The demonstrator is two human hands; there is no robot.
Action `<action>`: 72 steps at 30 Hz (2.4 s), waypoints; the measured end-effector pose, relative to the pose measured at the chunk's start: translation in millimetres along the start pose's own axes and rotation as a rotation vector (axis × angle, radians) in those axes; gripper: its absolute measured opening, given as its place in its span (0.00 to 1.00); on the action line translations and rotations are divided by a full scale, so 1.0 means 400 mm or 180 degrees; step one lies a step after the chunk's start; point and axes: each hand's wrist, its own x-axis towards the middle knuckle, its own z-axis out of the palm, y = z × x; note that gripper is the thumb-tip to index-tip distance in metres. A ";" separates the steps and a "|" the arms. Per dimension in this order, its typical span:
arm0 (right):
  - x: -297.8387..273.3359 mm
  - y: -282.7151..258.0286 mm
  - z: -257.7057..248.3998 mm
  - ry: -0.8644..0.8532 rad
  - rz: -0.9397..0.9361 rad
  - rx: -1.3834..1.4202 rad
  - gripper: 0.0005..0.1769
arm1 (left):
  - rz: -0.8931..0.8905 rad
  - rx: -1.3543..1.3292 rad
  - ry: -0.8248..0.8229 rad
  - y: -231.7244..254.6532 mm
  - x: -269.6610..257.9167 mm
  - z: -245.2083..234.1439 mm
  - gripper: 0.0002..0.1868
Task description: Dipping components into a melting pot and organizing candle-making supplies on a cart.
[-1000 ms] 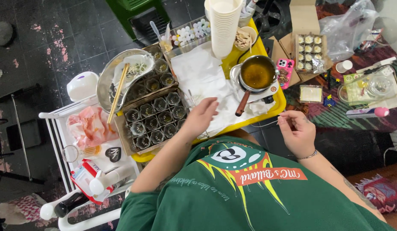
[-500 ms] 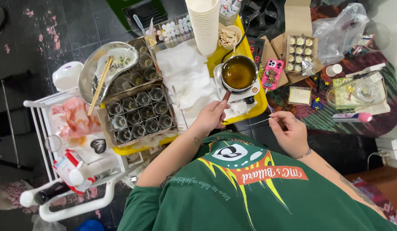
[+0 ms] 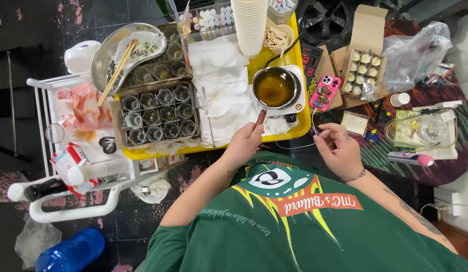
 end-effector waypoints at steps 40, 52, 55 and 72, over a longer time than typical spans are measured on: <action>0.106 0.028 0.056 -0.0816 -0.0535 -0.0199 0.22 | 0.0158 -0.1079 0.1005 -0.274 -0.145 -0.083 0.13; 0.102 0.006 0.077 -0.0952 -0.0349 -0.0055 0.18 | 0.0047 -0.0431 0.1125 -0.269 -0.110 -0.071 0.14; 0.102 0.006 0.077 -0.0967 -0.0313 -0.0046 0.17 | -0.0033 -0.0661 0.1147 -0.285 -0.111 -0.112 0.15; 0.131 -0.051 0.105 -0.0704 -0.0589 -0.0466 0.09 | -0.0240 -0.0080 0.1143 -0.170 -0.166 -0.240 0.20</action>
